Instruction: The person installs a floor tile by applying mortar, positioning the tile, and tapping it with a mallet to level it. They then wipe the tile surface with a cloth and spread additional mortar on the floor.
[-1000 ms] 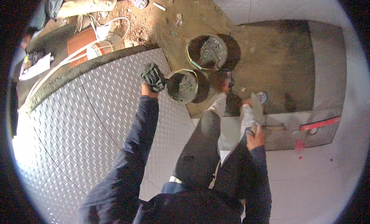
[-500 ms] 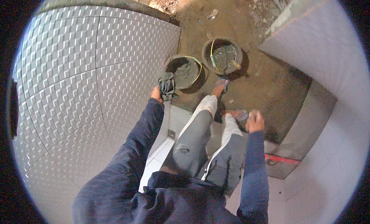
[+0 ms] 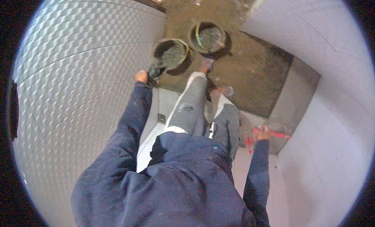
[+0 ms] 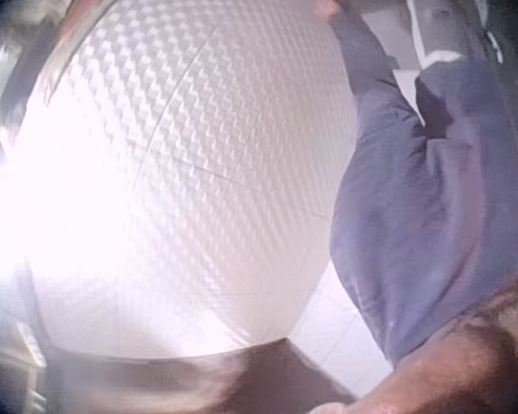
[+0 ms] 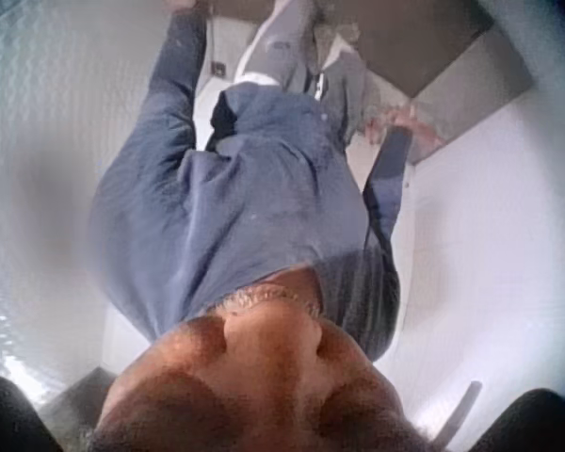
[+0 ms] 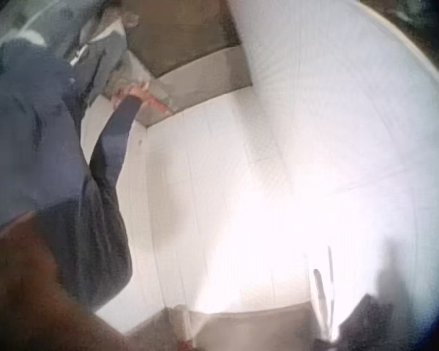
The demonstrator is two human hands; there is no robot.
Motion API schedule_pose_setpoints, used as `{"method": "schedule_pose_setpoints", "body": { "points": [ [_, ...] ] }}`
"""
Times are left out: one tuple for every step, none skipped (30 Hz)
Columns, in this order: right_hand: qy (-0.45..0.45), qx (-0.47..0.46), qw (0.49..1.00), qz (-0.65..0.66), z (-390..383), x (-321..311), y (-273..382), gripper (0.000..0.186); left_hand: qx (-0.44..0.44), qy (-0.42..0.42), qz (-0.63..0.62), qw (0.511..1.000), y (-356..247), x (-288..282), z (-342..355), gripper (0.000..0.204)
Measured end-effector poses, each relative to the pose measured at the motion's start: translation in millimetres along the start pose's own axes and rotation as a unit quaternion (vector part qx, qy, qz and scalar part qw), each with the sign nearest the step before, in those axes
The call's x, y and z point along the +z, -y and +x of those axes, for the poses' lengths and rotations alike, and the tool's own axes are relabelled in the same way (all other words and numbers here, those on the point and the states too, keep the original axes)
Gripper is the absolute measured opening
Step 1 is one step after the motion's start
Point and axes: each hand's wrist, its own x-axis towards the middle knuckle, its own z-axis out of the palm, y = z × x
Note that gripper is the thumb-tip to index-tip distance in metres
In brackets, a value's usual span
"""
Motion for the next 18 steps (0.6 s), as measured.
{"method": "schedule_pose_setpoints", "body": {
  "points": [
    [0.031,-0.043,0.999,-0.012,16,14,15,0.033,0.166,0.018,0.197,0.966,65,-34,26,0.034],
    [0.01,-0.083,0.99,-0.111,27,6,-2,0.034,0.098,0.054,0.141,0.984,67,-26,17,0.049],
    [0.003,-0.215,0.872,-0.439,34,16,-40,0.034,0.023,0.083,0.096,0.992,70,-29,8,0.066],
    [-0.024,-0.249,0.785,-0.567,53,11,-50,0.034,-0.043,0.09,0.038,0.994,61,-31,6,0.083],
    [-0.047,-0.218,0.754,-0.618,57,-9,-72,0.034,-0.103,0.111,0.005,0.988,18,-16,-11,0.091],
    [-0.103,-0.192,0.887,-0.406,38,-20,-40,0.03,-0.181,0.107,-0.009,0.978,0,-28,-31,0.1],
    [-0.163,-0.198,0.954,-0.154,13,-33,-15,0.027,-0.187,0.118,-0.003,0.975,-27,-46,-54,0.096],
    [-0.033,0.029,0.982,0.186,-13,-50,22,0.024,-0.19,0.112,-0.021,0.975,-74,-73,-82,0.087],
    [-0.038,0.024,0.976,0.215,-43,-58,59,0.022,-0.156,0.091,-0.01,0.984,-104,-101,-106,0.077],
    [-0.04,0.01,0.969,0.244,-75,-53,116,0.02,-0.12,0.099,-0.036,0.987,-93,-112,-98,0.07],
    [-0.05,-0.007,0.96,0.274,-88,-66,168,0.018,-0.077,0.109,-0.066,0.989,-105,-108,-87,0.064],
    [-0.055,-0.06,0.955,0.286,-93,-77,207,0.019,-0.031,0.121,-0.092,0.988,-122,-107,-72,0.058],
    [-0.058,-0.109,0.947,0.296,-101,-86,240,0.02,-0.002,0.087,-0.155,0.984,-139,-111,-55,0.051],
    [-0.045,-0.16,0.931,0.326,-114,-94,276,0.02,0.023,0.056,-0.211,0.976,-152,-118,-40,0.044],
    [-0.03,-0.205,0.912,0.354,-131,-103,307,0.02,0.045,0.029,-0.263,0.963,-162,-128,-31,0.038],
    [-0.048,-0.231,0.901,0.365,-142,-117,326,0.02,0.079,0.008,-0.298,0.951,-200,-153,-34,0.038],
    [-0.036,-0.264,0.888,0.374,-155,-116,355,0.02,0.127,-0.042,-0.325,0.936,-195,-177,-9,0.026],
    [-0.049,-0.284,0.878,0.381,-161,-126,368,0.022,0.202,-0.104,-0.37,0.901,-231,-209,-11,0.026]
  ]
}}
